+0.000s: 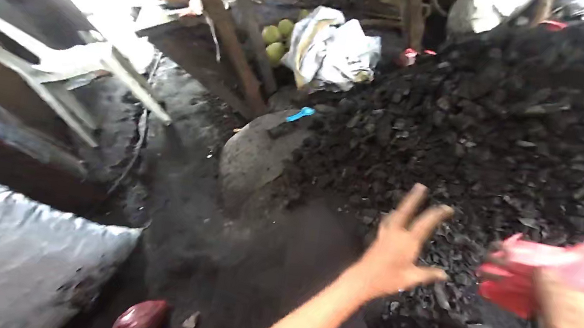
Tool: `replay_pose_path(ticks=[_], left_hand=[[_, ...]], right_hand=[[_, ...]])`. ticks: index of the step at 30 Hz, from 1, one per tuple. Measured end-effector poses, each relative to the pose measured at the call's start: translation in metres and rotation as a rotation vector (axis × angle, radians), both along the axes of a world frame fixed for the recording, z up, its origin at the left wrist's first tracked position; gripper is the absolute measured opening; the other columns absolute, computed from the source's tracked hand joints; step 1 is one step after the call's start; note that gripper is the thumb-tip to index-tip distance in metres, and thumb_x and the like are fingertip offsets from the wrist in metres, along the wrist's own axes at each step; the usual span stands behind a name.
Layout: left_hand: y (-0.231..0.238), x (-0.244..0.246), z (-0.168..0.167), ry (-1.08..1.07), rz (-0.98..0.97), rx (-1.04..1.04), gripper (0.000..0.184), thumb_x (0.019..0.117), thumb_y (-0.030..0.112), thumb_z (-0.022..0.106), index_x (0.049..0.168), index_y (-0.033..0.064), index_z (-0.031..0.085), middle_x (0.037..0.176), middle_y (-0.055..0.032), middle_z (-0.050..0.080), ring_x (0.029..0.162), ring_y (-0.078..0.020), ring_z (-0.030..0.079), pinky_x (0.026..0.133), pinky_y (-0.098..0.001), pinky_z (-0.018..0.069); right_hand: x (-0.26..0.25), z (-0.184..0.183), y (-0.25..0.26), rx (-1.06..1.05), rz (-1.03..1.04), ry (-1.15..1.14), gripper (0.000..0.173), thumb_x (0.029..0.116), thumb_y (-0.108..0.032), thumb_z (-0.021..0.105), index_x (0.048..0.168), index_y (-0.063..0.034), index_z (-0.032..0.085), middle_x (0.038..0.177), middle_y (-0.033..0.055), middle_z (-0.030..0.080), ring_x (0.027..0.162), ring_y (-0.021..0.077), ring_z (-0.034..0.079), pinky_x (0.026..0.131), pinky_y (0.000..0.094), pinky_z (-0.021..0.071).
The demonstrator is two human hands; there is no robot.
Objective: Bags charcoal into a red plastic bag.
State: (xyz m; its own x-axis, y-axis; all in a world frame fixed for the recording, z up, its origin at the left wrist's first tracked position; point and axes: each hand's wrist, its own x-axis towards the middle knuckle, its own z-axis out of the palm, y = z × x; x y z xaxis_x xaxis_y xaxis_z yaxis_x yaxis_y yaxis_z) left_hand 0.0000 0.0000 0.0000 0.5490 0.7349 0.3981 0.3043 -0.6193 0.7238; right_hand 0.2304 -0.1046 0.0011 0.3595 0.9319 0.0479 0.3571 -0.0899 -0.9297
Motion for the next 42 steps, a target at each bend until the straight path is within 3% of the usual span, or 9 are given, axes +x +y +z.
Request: replay_pose_path(ticks=[2,5,8,13,16,20,29,33,42], left_hand=[[-0.009,0.034,-0.004,0.124,-0.23,-0.154,0.099,0.0745,0.024,0.091,0.158,0.0151,0.039,0.161,-0.0118,0.04,0.148,-0.0325,0.038,0.116,-0.0699,0.0275],[-0.008,0.046,-0.023,0.133,-0.285,-0.556,0.092,0.0856,0.017,0.082,0.161,0.0158,0.029,0.12,-0.0125,0.07,0.109,-0.0243,0.069,0.1,-0.053,0.0527],[-0.009,0.039,-0.04,0.107,-0.261,-0.737,0.043,0.0939,0.015,0.072,0.132,-0.0015,0.059,0.097,-0.0161,0.071,0.086,-0.0214,0.068,0.083,-0.0413,0.0566],[-0.008,0.032,-0.05,-0.105,-0.182,-0.897,0.018,0.0977,0.012,0.067,0.107,-0.0041,0.066,0.092,-0.0072,0.066,0.081,-0.0101,0.062,0.079,-0.029,0.0537],[-0.003,0.027,-0.053,-0.315,-0.155,-0.993,0.008,0.0986,0.006,0.062,0.102,-0.0007,0.06,0.089,-0.0044,0.061,0.081,-0.0091,0.06,0.078,-0.0271,0.053],[0.0,0.022,-0.054,-0.384,-0.228,-1.103,0.012,0.0946,0.0,0.063,0.101,0.0049,0.054,0.086,0.0007,0.063,0.079,-0.006,0.062,0.074,-0.0243,0.0541],[0.012,0.014,-0.061,0.026,-0.248,-1.085,0.051,0.0911,-0.004,0.066,0.138,-0.0059,0.046,0.11,-0.0155,0.068,0.094,-0.0162,0.067,0.088,-0.035,0.0557],[0.015,0.017,-0.067,0.178,-0.325,-1.033,0.036,0.0991,0.0,0.055,0.133,-0.0096,0.054,0.121,-0.0206,0.065,0.106,-0.0195,0.065,0.097,-0.0371,0.052],[0.02,0.024,-0.07,0.096,-0.21,-0.937,0.017,0.0967,0.008,0.066,0.105,-0.0067,0.068,0.094,-0.0107,0.069,0.084,-0.0125,0.065,0.083,-0.0332,0.0546]], right_hand=[[-0.029,-0.008,0.012,-0.037,0.089,-0.027,0.055,0.1075,-0.042,0.032,0.111,-0.0013,0.068,0.092,0.0014,0.072,0.084,0.0057,0.069,0.078,0.0327,0.06],[-0.038,-0.021,0.021,0.03,0.0,-0.014,0.052,0.1088,-0.039,0.032,0.104,-0.0039,0.07,0.082,-0.0018,0.068,0.076,0.0023,0.066,0.073,0.0277,0.0584],[-0.028,-0.036,0.022,0.046,-0.074,0.06,0.057,0.1099,-0.041,0.028,0.116,-0.0018,0.068,0.093,0.0025,0.071,0.081,0.0064,0.068,0.076,0.0313,0.0591],[-0.027,-0.062,0.013,-0.066,0.04,0.311,0.043,0.0973,-0.035,0.054,0.126,-0.0027,0.06,0.098,0.0019,0.071,0.088,0.0096,0.07,0.081,0.0323,0.0604],[-0.032,-0.065,0.008,-0.082,0.07,0.382,0.023,0.081,-0.019,0.076,0.099,-0.007,0.069,0.083,0.0003,0.073,0.075,0.0088,0.07,0.07,0.0269,0.0599],[-0.032,-0.069,0.009,-0.008,0.073,0.471,0.011,0.0867,-0.018,0.072,0.093,-0.0095,0.069,0.081,-0.0006,0.071,0.075,0.0078,0.069,0.071,0.0255,0.0593],[-0.016,-0.06,0.015,-0.069,0.063,0.201,0.007,0.0966,-0.012,0.063,0.1,-0.0068,0.067,0.08,0.0004,0.07,0.07,0.0074,0.067,0.066,0.025,0.0573],[-0.005,-0.057,0.022,-0.174,0.145,0.028,0.012,0.0971,-0.017,0.064,0.102,-0.006,0.068,0.083,0.0011,0.069,0.075,0.0077,0.066,0.071,0.0284,0.0556],[0.008,-0.047,0.035,-0.264,0.136,-0.159,0.016,0.0966,-0.018,0.068,0.105,-0.004,0.07,0.091,0.007,0.07,0.08,0.0153,0.067,0.076,0.0383,0.0551]])
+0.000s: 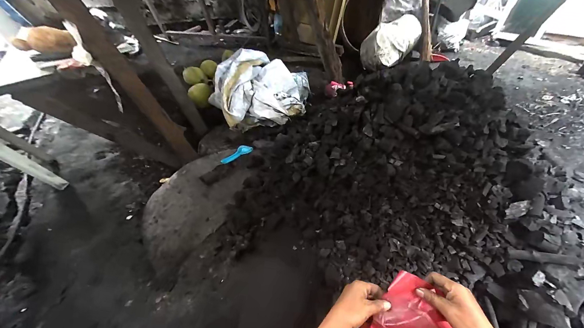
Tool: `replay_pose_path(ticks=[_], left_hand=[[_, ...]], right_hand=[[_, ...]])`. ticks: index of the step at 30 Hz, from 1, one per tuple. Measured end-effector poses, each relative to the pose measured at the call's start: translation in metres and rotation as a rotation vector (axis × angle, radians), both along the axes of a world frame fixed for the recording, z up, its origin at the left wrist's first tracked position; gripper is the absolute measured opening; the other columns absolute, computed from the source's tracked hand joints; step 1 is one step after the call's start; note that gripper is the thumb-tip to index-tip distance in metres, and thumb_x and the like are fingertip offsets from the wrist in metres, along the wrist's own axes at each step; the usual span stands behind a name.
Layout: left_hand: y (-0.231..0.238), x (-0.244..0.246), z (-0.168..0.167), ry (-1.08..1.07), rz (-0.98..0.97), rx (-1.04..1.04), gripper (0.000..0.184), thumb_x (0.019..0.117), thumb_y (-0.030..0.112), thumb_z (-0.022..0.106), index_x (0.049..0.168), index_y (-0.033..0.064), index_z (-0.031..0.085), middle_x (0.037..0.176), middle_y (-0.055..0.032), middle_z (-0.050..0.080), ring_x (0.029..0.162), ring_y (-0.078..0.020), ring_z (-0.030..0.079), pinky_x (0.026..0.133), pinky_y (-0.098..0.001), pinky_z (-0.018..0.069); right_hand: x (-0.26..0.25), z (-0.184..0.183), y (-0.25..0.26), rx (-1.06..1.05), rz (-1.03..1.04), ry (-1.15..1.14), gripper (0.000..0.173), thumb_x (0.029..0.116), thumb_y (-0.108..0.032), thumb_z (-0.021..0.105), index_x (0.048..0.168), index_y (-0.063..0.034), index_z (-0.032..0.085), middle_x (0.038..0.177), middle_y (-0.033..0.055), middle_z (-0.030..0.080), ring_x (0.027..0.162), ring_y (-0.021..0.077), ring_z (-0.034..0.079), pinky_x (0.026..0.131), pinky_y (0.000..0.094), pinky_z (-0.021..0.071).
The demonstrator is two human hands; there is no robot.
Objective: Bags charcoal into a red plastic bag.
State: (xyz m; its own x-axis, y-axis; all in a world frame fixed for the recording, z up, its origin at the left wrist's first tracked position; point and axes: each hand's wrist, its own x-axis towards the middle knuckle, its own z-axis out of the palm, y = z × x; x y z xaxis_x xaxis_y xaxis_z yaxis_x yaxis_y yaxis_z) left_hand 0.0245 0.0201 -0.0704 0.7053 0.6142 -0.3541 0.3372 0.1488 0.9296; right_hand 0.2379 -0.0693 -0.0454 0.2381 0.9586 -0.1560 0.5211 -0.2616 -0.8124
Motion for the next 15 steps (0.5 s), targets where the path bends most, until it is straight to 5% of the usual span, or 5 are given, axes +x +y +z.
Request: replay_pose_path(ticks=[2,4,7,10,15], left_hand=[[0.0,0.002,0.001,0.003,0.068,0.005,0.016,0.0946,0.008,0.069,0.102,-0.0059,0.068,0.09,-0.0094,0.069,0.081,-0.0119,0.065,0.081,-0.0323,0.0546],[-0.003,0.007,0.004,-0.039,0.27,-0.068,0.014,0.0922,0.007,0.072,0.096,-0.0051,0.066,0.083,-0.0077,0.066,0.075,-0.0115,0.063,0.075,-0.0302,0.0551],[-0.006,0.014,0.01,-0.189,0.544,-0.279,0.011,0.0933,0.004,0.071,0.092,-0.0028,0.063,0.078,-0.0079,0.067,0.068,-0.0133,0.067,0.067,-0.0296,0.0589],[-0.011,0.024,0.015,-0.298,0.529,-0.458,0.004,0.0952,-0.001,0.066,0.095,-0.0008,0.063,0.079,-0.0069,0.068,0.069,-0.0134,0.067,0.068,-0.0295,0.0589],[-0.006,0.018,0.016,-0.315,0.377,-0.676,0.012,0.1066,0.011,0.052,0.106,0.0036,0.061,0.08,-0.0049,0.07,0.069,-0.0127,0.07,0.064,-0.0278,0.0599]], right_hand=[[-0.006,-0.006,0.001,0.159,-0.096,-0.174,0.028,0.0928,-0.015,0.072,0.117,-0.0007,0.07,0.113,0.0191,0.069,0.105,0.0339,0.068,0.093,0.0573,0.0534],[-0.015,-0.012,0.002,0.401,-0.239,-0.275,0.034,0.0881,-0.015,0.076,0.115,0.0045,0.07,0.117,0.0272,0.065,0.109,0.0452,0.063,0.092,0.0646,0.0504],[-0.034,-0.005,0.002,0.364,-0.314,-0.135,0.034,0.0867,-0.027,0.078,0.101,0.002,0.069,0.094,0.0151,0.067,0.083,0.0271,0.066,0.075,0.049,0.056],[-0.046,-0.002,0.008,0.044,-0.149,0.191,0.045,0.0825,-0.034,0.081,0.11,-0.0012,0.066,0.092,0.0086,0.069,0.081,0.0189,0.067,0.076,0.0415,0.0575],[-0.054,-0.013,0.017,0.05,-0.137,0.695,0.02,0.0805,-0.013,0.078,0.085,-0.0091,0.058,0.075,-0.001,0.064,0.068,0.0083,0.063,0.064,0.026,0.0555]])
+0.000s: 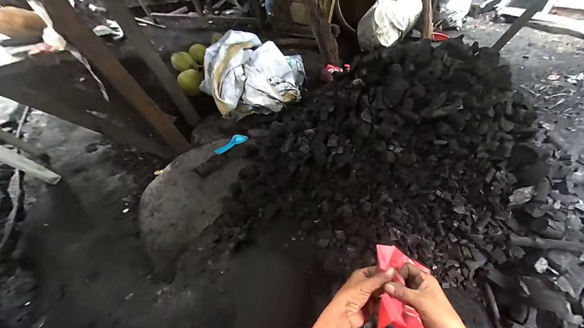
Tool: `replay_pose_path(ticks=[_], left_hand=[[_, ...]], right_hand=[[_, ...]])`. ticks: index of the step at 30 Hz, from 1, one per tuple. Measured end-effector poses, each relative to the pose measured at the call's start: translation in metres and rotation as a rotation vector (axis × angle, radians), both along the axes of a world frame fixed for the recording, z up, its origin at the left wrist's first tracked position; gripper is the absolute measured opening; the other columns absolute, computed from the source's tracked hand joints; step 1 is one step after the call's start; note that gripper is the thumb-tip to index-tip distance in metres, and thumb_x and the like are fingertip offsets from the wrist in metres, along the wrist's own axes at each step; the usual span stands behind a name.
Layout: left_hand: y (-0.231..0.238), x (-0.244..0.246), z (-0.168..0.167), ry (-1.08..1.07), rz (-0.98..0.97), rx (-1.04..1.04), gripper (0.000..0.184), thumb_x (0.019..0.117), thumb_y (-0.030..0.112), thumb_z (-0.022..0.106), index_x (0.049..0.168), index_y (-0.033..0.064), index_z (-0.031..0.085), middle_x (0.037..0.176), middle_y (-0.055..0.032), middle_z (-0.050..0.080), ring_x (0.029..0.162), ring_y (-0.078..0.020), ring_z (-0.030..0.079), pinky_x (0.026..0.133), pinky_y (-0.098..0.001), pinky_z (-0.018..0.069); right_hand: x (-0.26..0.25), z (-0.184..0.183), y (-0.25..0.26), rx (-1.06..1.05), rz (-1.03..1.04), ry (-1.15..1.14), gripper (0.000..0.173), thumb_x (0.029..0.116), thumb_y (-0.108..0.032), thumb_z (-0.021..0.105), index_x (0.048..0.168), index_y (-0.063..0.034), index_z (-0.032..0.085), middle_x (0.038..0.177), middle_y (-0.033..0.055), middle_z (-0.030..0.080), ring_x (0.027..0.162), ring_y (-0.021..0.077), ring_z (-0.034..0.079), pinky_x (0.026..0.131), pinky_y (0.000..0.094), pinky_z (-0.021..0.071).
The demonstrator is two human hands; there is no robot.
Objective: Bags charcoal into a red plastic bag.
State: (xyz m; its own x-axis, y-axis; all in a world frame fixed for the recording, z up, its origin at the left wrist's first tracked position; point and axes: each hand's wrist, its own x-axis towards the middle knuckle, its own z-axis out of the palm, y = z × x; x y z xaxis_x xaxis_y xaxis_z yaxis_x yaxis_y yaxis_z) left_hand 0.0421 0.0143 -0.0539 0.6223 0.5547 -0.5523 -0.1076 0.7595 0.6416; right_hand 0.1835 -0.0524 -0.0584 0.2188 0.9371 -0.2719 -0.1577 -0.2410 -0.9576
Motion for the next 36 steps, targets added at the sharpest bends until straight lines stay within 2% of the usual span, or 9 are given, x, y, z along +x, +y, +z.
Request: replay_pose_path(ticks=[6,11,14,17,20,23,26,32,36], left_hand=[[0.022,-0.043,0.007,-0.205,0.206,-0.049,0.019,0.1,0.007,0.041,0.105,0.0053,0.058,0.088,-0.0101,0.072,0.08,-0.0219,0.073,0.075,-0.0377,0.062],[0.048,-0.05,0.007,-0.121,0.44,0.109,0.023,0.1052,0.007,0.037,0.104,0.0124,0.059,0.077,-0.0035,0.067,0.062,-0.0107,0.066,0.056,-0.0254,0.0565],[0.047,-0.03,0.008,0.05,0.121,0.387,0.016,0.1052,0.005,0.043,0.115,0.0096,0.054,0.073,0.0017,0.057,0.051,-0.0017,0.049,0.047,-0.0165,0.0435],[0.052,-0.015,0.015,0.244,-0.489,0.753,0.02,0.1021,0.002,0.047,0.102,0.0015,0.068,0.09,-0.0047,0.063,0.076,-0.0095,0.057,0.071,-0.0256,0.049],[0.077,-0.025,0.001,0.778,-0.835,1.058,0.027,0.0964,0.007,0.066,0.122,0.011,0.074,0.132,-0.0262,0.058,0.114,-0.0405,0.062,0.094,-0.0588,0.0516],[0.1,-0.041,-0.011,1.097,-0.674,1.09,0.037,0.0974,0.006,0.064,0.133,0.0155,0.068,0.149,-0.0273,0.044,0.115,-0.0469,0.062,0.092,-0.0637,0.0529],[0.122,-0.049,-0.024,0.989,-0.271,1.029,0.046,0.0896,-0.002,0.068,0.135,-0.0002,0.06,0.148,-0.0275,0.046,0.125,-0.0459,0.056,0.101,-0.062,0.0496],[0.147,-0.051,-0.041,0.628,0.173,0.478,0.05,0.0973,-0.003,0.051,0.146,0.0058,0.044,0.128,-0.0189,0.057,0.091,-0.0216,0.062,0.075,-0.0385,0.0547],[0.15,-0.039,-0.038,0.535,0.2,0.415,0.048,0.0982,-0.004,0.052,0.144,0.0069,0.045,0.121,-0.0135,0.056,0.081,-0.0146,0.061,0.068,-0.0306,0.0545]], right_hand=[[0.039,-0.02,-0.002,-0.101,-0.161,-0.453,0.009,0.0877,-0.005,0.068,0.086,-0.0012,0.06,0.071,0.0049,0.057,0.065,0.0152,0.058,0.062,0.0362,0.0503],[0.048,-0.025,-0.003,-0.248,-0.006,-0.762,0.033,0.0847,-0.007,0.076,0.112,0.008,0.064,0.114,0.0281,0.062,0.101,0.0422,0.063,0.087,0.061,0.0505],[0.03,-0.028,0.007,-0.165,0.157,-0.578,0.091,0.0765,-0.026,0.087,0.153,-0.0094,0.042,0.15,0.0221,0.047,0.132,0.0364,0.054,0.107,0.0544,0.0478],[0.021,-0.021,0.017,0.01,0.195,-0.571,0.038,0.0926,-0.012,0.071,0.128,-0.0012,0.065,0.11,0.0176,0.071,0.099,0.0266,0.069,0.089,0.049,0.0557],[0.051,-0.007,0.028,0.09,0.056,-0.59,0.014,0.0982,0.003,0.06,0.106,0.0055,0.071,0.092,0.0133,0.072,0.082,0.0177,0.068,0.081,0.0409,0.0573],[0.076,-0.019,0.044,0.238,-0.181,-0.357,0.017,0.0937,0.001,0.059,0.109,0.001,0.067,0.091,-0.0008,0.071,0.081,0.0019,0.067,0.078,0.0239,0.0586],[0.052,-0.055,0.053,0.127,-0.164,-0.239,0.057,0.0936,-0.022,0.064,0.146,-0.0084,0.043,0.135,0.0051,0.06,0.116,0.015,0.064,0.094,0.0372,0.0581],[-0.063,-0.178,-0.004,-0.094,0.98,-0.844,0.057,0.0945,-0.023,0.073,0.147,-0.0095,0.055,0.158,0.0239,0.042,0.148,0.0456,0.035,0.118,0.0736,0.0194],[-0.117,-0.197,0.002,-0.152,1.012,-0.764,0.041,0.1009,-0.007,0.056,0.142,0.0002,0.058,0.153,0.0255,0.048,0.143,0.0474,0.043,0.114,0.072,0.0274]])
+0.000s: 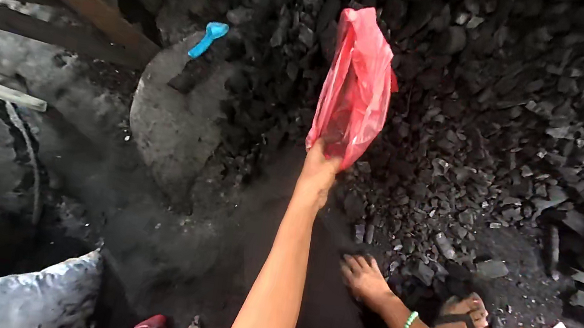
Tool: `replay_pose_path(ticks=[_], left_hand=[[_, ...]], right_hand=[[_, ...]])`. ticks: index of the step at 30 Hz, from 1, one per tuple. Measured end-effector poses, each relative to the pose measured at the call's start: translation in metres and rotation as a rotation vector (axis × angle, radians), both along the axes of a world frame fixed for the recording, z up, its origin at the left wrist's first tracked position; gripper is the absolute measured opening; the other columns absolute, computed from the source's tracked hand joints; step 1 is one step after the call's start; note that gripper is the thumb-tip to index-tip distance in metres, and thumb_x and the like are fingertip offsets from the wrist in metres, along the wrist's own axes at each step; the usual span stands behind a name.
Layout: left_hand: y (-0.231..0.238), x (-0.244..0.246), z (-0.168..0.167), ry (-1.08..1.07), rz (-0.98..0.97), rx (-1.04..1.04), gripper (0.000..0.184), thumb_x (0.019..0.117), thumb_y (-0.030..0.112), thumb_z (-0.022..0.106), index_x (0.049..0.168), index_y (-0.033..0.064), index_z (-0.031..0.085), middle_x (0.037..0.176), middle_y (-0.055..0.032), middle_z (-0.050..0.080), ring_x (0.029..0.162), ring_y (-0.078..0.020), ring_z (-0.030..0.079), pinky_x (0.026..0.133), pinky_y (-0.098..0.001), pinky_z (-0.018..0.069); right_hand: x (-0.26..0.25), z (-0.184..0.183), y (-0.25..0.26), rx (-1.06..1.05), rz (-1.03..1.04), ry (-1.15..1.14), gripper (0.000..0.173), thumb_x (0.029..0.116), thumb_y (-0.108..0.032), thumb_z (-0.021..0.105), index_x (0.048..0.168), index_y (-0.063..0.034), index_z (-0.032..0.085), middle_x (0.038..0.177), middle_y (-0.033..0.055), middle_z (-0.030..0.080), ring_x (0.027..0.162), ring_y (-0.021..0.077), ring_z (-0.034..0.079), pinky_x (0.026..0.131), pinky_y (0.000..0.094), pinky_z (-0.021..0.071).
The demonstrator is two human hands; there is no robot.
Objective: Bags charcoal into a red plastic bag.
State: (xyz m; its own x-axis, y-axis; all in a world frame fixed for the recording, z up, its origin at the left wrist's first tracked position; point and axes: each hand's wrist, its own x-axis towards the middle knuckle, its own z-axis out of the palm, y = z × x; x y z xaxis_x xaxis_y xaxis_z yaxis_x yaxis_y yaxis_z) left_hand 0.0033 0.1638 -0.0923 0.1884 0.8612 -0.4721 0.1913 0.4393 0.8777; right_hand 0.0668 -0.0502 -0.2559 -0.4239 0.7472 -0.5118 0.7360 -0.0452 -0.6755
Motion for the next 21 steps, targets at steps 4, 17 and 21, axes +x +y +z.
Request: replay_pose_path(ticks=[4,17,21], left_hand=[[0.002,0.005,0.0,-0.007,-0.012,0.0,0.049,0.0978,-0.005,0.051,0.145,0.0068,0.045,0.124,-0.0148,0.057,0.079,-0.0145,0.063,0.066,-0.0294,0.056],[0.001,0.015,0.0,-0.028,0.009,0.037,0.052,0.0949,-0.004,0.052,0.146,0.0069,0.046,0.129,-0.0166,0.054,0.09,-0.0189,0.063,0.075,-0.0352,0.0565],[0.002,0.016,-0.001,-0.012,-0.004,0.037,0.054,0.0958,-0.004,0.051,0.147,0.007,0.043,0.134,-0.0169,0.052,0.09,-0.0177,0.063,0.075,-0.0338,0.0559]], right_hand=[[0.027,0.005,0.021,0.184,-0.011,0.031,0.023,0.0984,-0.003,0.057,0.115,0.0024,0.073,0.126,0.0243,0.067,0.125,0.0464,0.058,0.102,0.0643,0.0459],[0.13,-0.017,-0.059,0.175,0.678,0.059,0.03,0.0936,0.011,0.057,0.114,0.0005,0.075,0.152,0.0136,0.054,0.151,0.0393,0.034,0.119,0.0744,0.0125],[0.191,0.015,-0.013,0.206,0.557,-0.139,0.028,0.0925,0.014,0.058,0.113,0.0037,0.074,0.144,0.0178,0.06,0.148,0.0413,0.039,0.122,0.0698,0.0153]])
